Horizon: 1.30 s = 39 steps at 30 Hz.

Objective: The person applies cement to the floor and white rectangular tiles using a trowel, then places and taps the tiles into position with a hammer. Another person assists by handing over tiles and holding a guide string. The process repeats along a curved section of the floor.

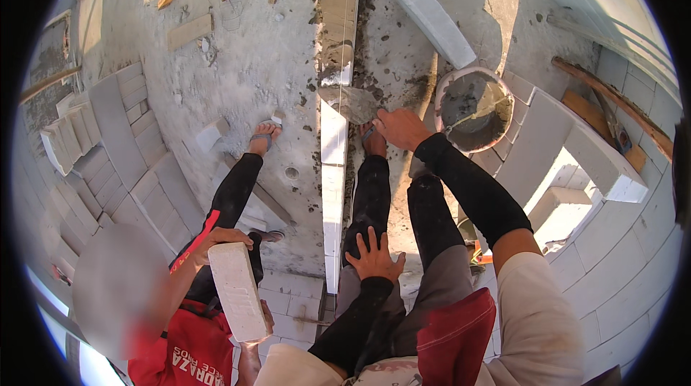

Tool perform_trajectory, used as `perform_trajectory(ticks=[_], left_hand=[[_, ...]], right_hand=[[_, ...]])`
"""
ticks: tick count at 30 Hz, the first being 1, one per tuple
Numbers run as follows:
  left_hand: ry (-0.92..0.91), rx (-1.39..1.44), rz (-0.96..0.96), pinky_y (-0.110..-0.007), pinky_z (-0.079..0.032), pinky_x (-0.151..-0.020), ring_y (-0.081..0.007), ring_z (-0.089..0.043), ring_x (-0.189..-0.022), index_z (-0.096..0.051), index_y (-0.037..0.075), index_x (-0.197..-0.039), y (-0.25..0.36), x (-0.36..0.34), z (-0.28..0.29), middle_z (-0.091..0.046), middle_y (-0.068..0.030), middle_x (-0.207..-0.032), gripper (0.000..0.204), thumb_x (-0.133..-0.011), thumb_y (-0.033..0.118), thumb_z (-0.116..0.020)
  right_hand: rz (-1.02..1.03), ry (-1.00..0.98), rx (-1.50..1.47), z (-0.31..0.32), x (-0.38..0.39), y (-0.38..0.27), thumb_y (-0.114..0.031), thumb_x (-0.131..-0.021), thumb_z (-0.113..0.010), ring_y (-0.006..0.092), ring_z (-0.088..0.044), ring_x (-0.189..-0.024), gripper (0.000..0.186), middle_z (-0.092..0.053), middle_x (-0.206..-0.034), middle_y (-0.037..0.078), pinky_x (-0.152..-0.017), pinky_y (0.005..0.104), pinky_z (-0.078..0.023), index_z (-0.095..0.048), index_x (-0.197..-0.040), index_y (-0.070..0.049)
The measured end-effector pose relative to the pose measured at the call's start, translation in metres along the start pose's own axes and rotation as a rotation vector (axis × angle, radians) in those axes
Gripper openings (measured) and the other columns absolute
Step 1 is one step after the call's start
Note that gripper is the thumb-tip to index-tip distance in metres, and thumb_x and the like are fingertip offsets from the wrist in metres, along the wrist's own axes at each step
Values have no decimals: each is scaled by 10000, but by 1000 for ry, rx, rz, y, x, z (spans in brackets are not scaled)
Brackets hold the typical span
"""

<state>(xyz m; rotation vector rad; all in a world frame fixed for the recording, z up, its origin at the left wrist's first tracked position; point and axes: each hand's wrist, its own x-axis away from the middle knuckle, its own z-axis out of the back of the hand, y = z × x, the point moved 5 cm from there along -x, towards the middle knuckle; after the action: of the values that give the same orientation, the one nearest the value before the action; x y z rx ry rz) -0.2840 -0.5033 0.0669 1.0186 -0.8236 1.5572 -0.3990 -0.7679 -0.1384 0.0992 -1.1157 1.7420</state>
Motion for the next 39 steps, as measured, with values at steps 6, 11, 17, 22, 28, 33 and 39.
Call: perform_trajectory(ticks=[6, 11, 17, 22, 28, 33, 39], left_hand=[[-44, -42, 8, -807, -241, -1132, -397, -250, -1587, -552, 210, -1526, 4, 1, -1, -306, -92, -1729, 799, -857, 621, -701], [-58, -60, -24, -817, -259, -1115, -393, -250, -1585, -548, 191, -1527, 9, -1, -3, -298, -90, -1730, 770, -893, 607, -686], [-13, -36, 17, -807, -252, -1122, -399, -262, -1580, -570, 198, -1513, 6, 4, -5, -324, -102, -1719, 797, -845, 600, -734], [1, -50, -30, -818, -270, -1106, -410, -244, -1579, -535, 179, -1529, 9, 3, -9, -301, -120, -1721, 790, -873, 573, -731], [22, 26, 7, -835, -287, -1082, -418, -247, -1574, -574, 127, -1469, 13, 12, -21, -338, -146, -1693, 749, -851, 504, -767], [24, 6, 12, -831, -284, -1085, -417, -240, -1576, -549, 139, -1492, 19, 14, -32, -327, -141, -1699, 756, -871, 524, -742], [38, -22, 11, -831, -291, -1076, -416, -258, -1566, -553, 142, -1489, 24, 19, -35, -324, -143, -1700, 748, -878, 535, -732]], right_hand=[[50, 293, 355, 75, -50, 23, -319, -1022, -637, 365, -734, -731, 239, -705, -764, 130, -664, 481, -600, -608, -1012, -82], [-91, 415, 154, 147, -133, 54, -380, -1080, -517, 443, -728, -873, 367, -733, -848, 202, -796, 557, -583, -651, -1033, -41], [-97, -64, -127, 23, -56, 7, -414, -1087, -453, 514, -688, -993, 442, -730, -1032, 281, -900, 617, -533, -665, -1080, -26], [-118, -123, -204, -33, 28, -1, -397, -1088, -473, 531, -668, -980, 415, -717, -1009, 287, -883, 615, -514, -652, -1056, -24], [-196, -57, -408, -7, 159, -12, -328, -1079, -529, 456, -669, -832, 364, -698, -880, 249, -763, 524, -486, -635, -1055, 19], [-526, 74, -689, 31, 307, 18, -181, -1024, -423, 152, -527, -628, 316, -583, -771, 101, -589, 345, -433, -632, -1179, -2], [-578, 334, -93, 29, 357, 75, -266, -1054, -498, 423, -727, -809, 385, -705, -924, 274, -714, 518, -542, -560, -1342, -18]])
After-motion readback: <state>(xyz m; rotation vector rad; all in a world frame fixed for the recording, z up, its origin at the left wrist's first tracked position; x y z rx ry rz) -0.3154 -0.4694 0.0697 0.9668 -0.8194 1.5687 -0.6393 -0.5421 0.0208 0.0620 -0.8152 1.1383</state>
